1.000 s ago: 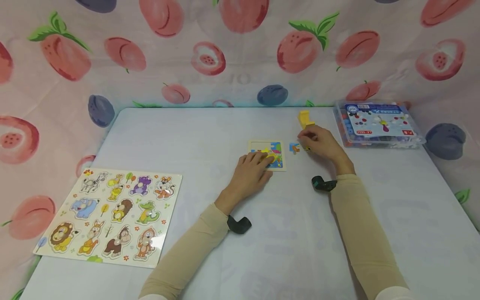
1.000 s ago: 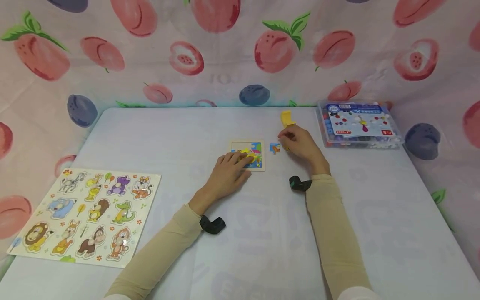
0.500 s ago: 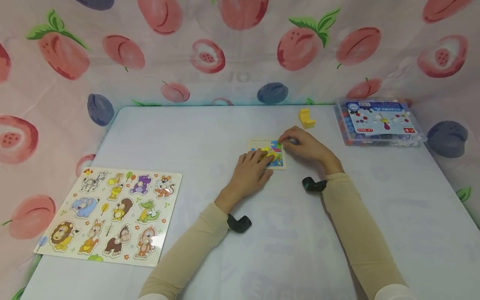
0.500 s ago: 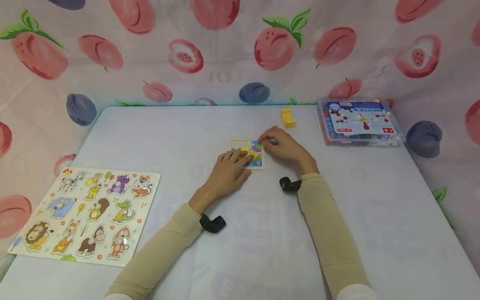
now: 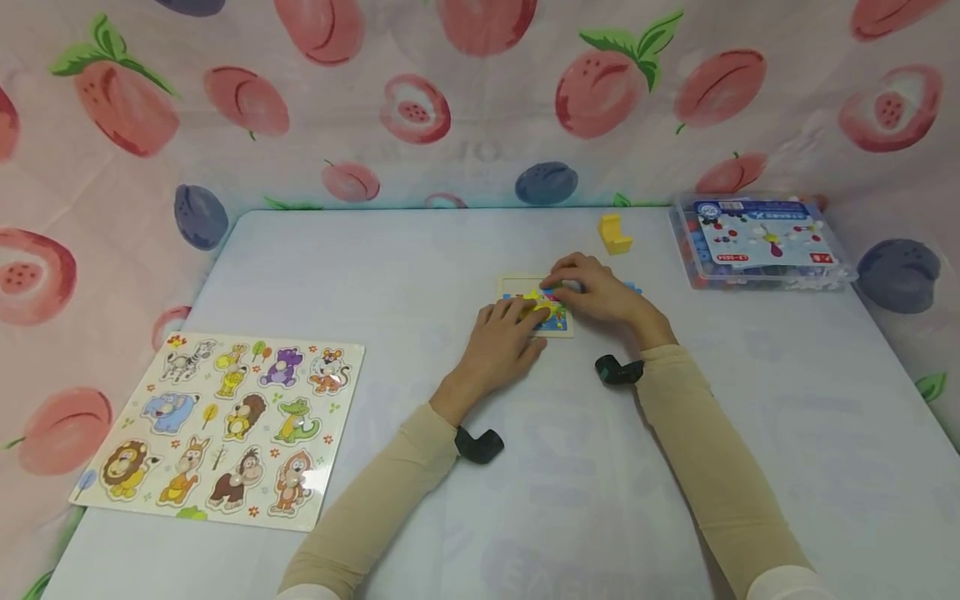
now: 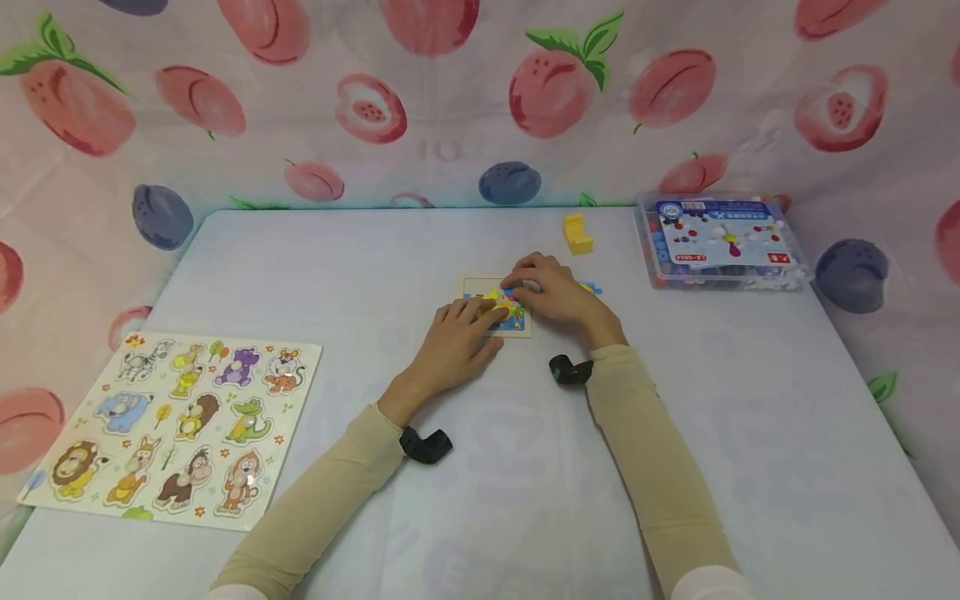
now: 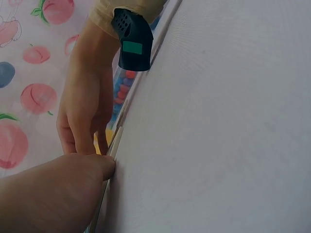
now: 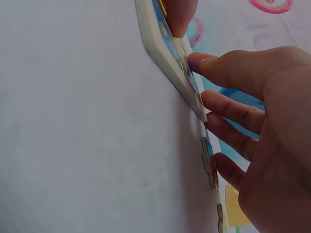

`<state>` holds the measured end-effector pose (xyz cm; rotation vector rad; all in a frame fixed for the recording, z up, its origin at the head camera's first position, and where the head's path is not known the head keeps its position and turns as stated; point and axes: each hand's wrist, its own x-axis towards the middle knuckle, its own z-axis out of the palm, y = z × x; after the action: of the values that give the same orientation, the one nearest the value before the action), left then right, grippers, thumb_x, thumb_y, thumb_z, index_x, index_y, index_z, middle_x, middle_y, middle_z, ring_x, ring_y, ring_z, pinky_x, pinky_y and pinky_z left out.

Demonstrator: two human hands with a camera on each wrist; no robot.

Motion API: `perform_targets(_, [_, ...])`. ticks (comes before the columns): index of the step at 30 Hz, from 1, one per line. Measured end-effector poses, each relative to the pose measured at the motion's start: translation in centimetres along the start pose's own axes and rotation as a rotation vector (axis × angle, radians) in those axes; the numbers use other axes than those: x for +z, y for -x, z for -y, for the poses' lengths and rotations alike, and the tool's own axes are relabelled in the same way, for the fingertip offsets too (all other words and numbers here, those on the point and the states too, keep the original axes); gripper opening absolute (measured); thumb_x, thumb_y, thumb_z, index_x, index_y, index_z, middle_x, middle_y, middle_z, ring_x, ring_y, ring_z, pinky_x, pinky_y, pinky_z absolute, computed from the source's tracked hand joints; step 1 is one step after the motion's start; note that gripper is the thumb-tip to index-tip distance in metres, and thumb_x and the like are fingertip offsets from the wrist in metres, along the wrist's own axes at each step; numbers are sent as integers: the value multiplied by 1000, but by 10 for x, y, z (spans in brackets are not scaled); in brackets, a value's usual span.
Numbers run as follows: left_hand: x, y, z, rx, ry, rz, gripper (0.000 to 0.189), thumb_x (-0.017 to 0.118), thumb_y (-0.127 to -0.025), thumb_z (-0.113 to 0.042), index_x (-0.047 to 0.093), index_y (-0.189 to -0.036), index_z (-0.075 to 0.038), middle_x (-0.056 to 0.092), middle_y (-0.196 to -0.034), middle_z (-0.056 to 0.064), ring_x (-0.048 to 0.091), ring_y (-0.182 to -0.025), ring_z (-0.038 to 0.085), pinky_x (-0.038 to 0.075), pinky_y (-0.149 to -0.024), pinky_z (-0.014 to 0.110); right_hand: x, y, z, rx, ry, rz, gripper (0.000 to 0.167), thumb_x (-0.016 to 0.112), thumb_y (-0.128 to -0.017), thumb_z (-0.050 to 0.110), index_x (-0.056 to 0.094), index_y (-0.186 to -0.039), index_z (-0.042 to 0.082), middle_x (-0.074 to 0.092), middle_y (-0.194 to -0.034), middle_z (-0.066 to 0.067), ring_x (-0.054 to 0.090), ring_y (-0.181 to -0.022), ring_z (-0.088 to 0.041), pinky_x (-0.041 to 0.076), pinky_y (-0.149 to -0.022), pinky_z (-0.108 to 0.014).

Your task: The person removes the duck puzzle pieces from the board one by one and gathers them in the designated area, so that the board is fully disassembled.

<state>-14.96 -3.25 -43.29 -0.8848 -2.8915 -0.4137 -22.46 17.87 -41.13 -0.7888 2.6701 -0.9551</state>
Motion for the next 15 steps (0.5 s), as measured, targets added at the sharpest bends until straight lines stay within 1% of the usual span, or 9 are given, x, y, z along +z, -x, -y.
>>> perform_targets(4, [0, 0, 0, -5, 6, 0, 44, 47, -97, -39, 48, -138, -23, 46, -141, 2, 36, -133, 23, 31, -106, 43, 0, -1, 2, -7, 24, 5, 24, 57, -94, 17, 66, -116, 14, 47, -129, -12, 37, -125, -33, 22, -105, -58])
perform_targets(10, [-1, 0, -2, -21, 18, 13, 45, 47, -97, -40, 47, -138, -23, 46, -141, 2, 36, -133, 23, 31, -106, 44, 1, -2, 4, -40, 26, 12, 23, 56, -95, 14, 65, -115, 9, 46, -129, -16, 37, -125, -36, 22, -105, -60])
perform_targets(15, [-2, -1, -3, -26, 9, 22, 45, 47, -97, -40, 46, -139, -23, 45, -142, 2, 36, -133, 23, 30, -107, 44, 2, -4, 6, -10, 46, -11, 21, 55, -95, 14, 67, -111, 11, 48, -128, -12, 37, -126, -34, 21, -103, -63])
